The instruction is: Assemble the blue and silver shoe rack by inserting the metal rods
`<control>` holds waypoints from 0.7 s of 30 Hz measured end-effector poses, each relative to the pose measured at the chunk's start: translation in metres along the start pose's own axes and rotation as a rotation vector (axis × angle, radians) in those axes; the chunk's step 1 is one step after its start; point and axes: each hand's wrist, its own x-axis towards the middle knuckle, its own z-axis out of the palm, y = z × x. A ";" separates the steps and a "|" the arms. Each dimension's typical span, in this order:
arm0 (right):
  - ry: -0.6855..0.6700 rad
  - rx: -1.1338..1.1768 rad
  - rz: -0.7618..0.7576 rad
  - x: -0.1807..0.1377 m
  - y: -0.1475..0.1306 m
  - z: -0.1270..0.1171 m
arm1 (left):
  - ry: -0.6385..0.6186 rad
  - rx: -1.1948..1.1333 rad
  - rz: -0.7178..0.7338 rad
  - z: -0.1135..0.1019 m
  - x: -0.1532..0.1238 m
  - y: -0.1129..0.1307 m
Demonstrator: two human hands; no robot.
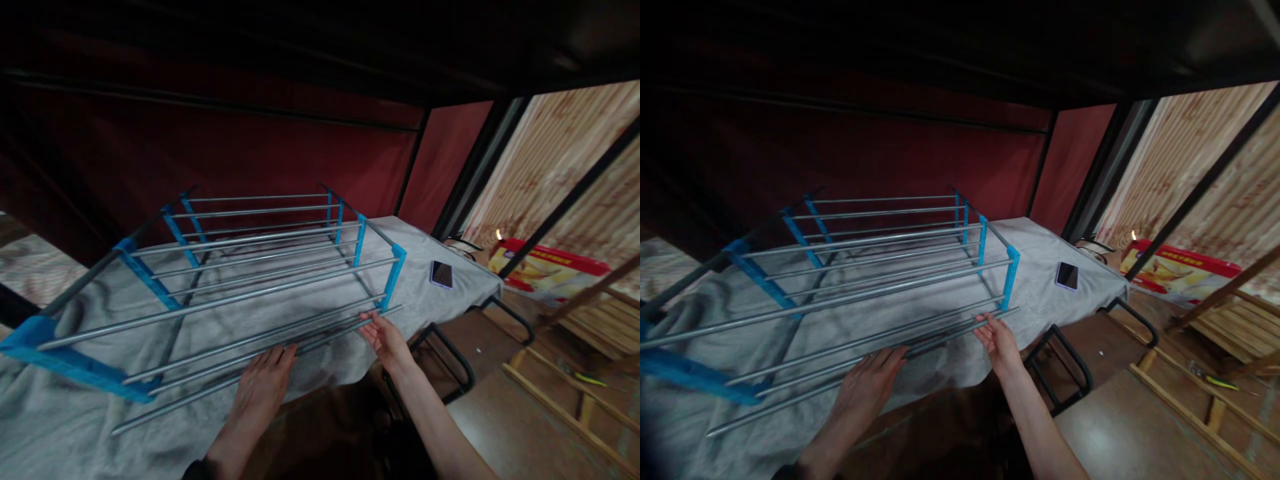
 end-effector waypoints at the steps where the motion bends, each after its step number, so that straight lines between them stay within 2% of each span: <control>1: 0.012 0.004 -0.019 0.005 -0.004 -0.001 | -0.006 -0.018 0.001 0.000 0.002 0.001; 6: 0.066 0.013 -0.041 0.018 -0.013 -0.006 | -0.029 -0.088 -0.035 -0.001 0.007 0.003; 12: 0.103 0.035 0.028 0.020 -0.021 -0.011 | -0.190 -0.093 -0.099 -0.010 0.008 0.001; 15: 0.119 0.044 0.025 0.019 -0.026 -0.014 | -0.225 -0.106 -0.120 -0.012 0.003 -0.001; 21: 0.132 0.050 -0.045 0.012 -0.031 -0.026 | -0.307 -0.316 -0.170 -0.010 -0.013 -0.003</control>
